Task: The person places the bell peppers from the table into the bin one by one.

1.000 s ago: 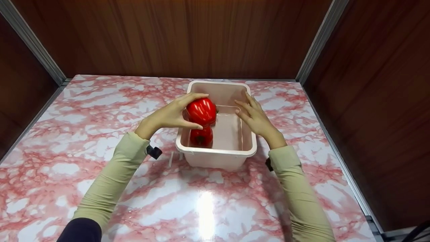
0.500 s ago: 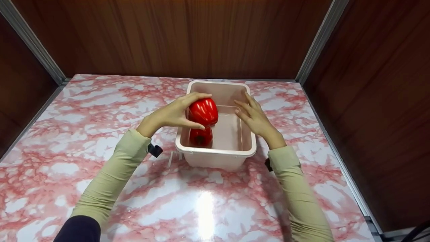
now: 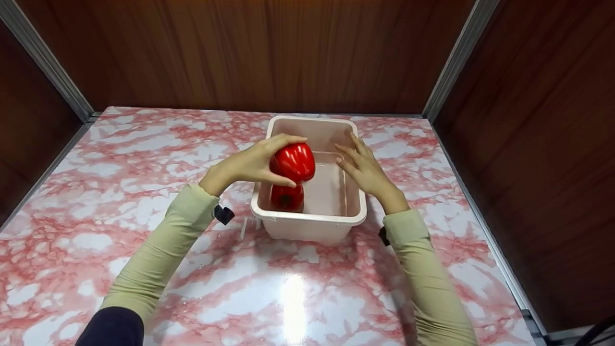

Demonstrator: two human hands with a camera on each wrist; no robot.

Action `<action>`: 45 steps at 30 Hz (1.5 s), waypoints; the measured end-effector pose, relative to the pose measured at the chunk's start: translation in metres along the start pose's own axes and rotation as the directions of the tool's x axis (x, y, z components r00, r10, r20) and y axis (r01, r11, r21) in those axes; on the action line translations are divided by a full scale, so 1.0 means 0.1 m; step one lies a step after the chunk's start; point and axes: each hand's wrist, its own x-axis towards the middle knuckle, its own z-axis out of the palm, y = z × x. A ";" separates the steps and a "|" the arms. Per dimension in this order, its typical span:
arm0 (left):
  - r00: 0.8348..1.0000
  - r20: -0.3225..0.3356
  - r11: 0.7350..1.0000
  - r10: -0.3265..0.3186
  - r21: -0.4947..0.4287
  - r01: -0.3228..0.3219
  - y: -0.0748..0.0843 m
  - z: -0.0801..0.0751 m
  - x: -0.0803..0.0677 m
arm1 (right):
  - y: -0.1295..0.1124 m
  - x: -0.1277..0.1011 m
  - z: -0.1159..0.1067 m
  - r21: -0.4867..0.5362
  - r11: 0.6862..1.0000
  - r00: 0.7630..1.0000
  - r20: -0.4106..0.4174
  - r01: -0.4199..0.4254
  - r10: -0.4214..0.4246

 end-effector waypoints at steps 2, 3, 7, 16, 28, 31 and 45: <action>1.000 0.009 1.000 -0.001 0.013 0.001 0.01 0.00 0.01 | 0.00 0.00 0.00 -0.002 1.000 1.000 0.000 -0.003 0.003; 1.000 0.013 1.000 -0.002 0.021 0.002 0.01 0.00 0.02 | 0.00 0.00 0.00 -0.003 1.000 1.000 0.000 -0.003 0.003; 1.000 0.025 0.999 -0.008 0.046 0.006 0.02 0.01 0.04 | 0.00 0.00 0.00 0.003 1.000 1.000 0.001 0.005 -0.005; 0.999 0.035 0.999 0.006 0.041 -0.008 0.02 0.05 0.10 | 0.00 0.00 0.00 0.013 1.000 1.000 0.009 -0.005 0.005; 0.999 0.036 0.999 0.027 0.040 -0.028 0.02 0.09 0.16 | 0.00 -0.01 -0.01 0.020 0.999 0.999 0.024 -0.049 0.048; 0.999 0.032 0.999 0.037 0.031 -0.038 0.03 0.10 0.17 | -0.01 -0.01 -0.01 0.026 0.999 0.999 0.024 -0.047 0.047; 0.997 0.030 0.997 0.076 0.031 -0.077 0.03 0.14 0.21 | -0.01 -0.01 0.00 0.026 0.997 0.997 0.033 -0.070 0.069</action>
